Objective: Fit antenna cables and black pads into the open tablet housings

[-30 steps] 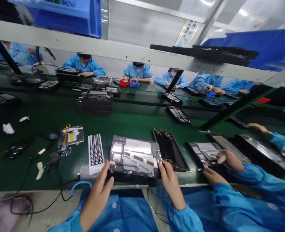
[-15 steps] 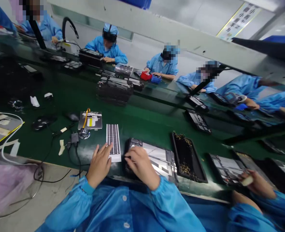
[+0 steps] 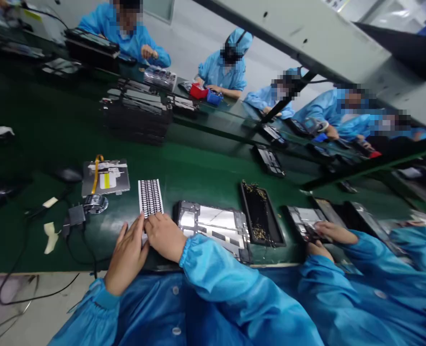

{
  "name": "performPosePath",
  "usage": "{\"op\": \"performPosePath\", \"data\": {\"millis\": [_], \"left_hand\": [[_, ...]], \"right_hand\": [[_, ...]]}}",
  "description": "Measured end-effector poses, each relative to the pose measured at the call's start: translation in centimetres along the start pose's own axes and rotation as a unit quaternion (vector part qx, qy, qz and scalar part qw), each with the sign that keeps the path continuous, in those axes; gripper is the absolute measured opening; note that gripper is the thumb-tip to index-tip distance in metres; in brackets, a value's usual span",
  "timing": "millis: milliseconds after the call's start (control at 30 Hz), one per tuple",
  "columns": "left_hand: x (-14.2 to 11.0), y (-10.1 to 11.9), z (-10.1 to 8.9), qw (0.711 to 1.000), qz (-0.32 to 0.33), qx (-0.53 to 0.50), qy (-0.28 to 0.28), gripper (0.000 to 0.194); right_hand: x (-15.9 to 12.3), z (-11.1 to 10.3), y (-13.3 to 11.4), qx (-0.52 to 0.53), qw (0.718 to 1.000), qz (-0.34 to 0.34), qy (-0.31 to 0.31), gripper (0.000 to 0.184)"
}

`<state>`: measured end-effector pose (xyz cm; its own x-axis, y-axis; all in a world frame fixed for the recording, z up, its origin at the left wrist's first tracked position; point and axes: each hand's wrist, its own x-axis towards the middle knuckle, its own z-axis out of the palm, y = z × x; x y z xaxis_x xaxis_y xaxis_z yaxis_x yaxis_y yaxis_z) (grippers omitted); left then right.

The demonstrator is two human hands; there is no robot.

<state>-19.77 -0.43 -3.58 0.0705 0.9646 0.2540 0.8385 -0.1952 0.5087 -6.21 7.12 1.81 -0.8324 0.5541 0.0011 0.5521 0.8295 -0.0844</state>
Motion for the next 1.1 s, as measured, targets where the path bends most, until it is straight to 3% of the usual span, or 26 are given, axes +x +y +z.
{"op": "performPosePath", "data": {"millis": [67,133,233,300,400,500,567,733,900,1100], "left_hand": [[0.2,-0.3,-0.2,1.0,0.009,0.004,-0.01,0.07],[0.5,-0.1,-0.6,0.999,0.026,0.01,-0.021,0.067],[0.6,1.3,-1.5,0.999,0.03,0.018,0.008,0.06],[0.6,3.1,-2.0,0.998,0.025,0.004,0.063,0.052],[0.4,6.4,-1.5,0.991,0.088,-0.048,0.088,0.038],[0.7,8.9,0.5,0.98,0.183,-0.077,0.017,0.036],[1.0,9.8,2.1,0.975,0.208,-0.084,-0.004,0.029],[1.6,10.3,4.3,0.976,0.189,-0.105,0.012,0.013],[1.5,10.3,4.3,0.976,0.186,-0.113,0.016,0.011],[1.4,9.9,4.3,0.973,0.182,-0.14,0.008,0.019]], "right_hand": [[-1.3,-2.0,0.8,0.069,0.997,-0.009,0.03,0.016],[-4.0,-4.9,2.0,0.182,0.978,-0.006,0.101,0.011],[-9.6,-8.6,4.4,0.282,0.928,0.082,0.228,0.008],[-13.2,-9.3,5.6,0.293,0.912,0.138,0.25,0.008],[-17.0,-7.5,6.1,0.321,0.914,0.151,0.198,0.007],[-18.9,-4.8,5.6,0.333,0.919,0.143,0.152,0.006],[-19.5,-3.7,5.2,0.323,0.925,0.141,0.144,0.006],[-19.7,-3.7,5.4,0.273,0.946,0.114,0.134,0.008],[-19.1,-3.8,5.3,0.223,0.954,0.129,0.15,0.01],[-18.3,-2.8,3.4,0.217,0.952,0.16,0.144,0.009]]}}
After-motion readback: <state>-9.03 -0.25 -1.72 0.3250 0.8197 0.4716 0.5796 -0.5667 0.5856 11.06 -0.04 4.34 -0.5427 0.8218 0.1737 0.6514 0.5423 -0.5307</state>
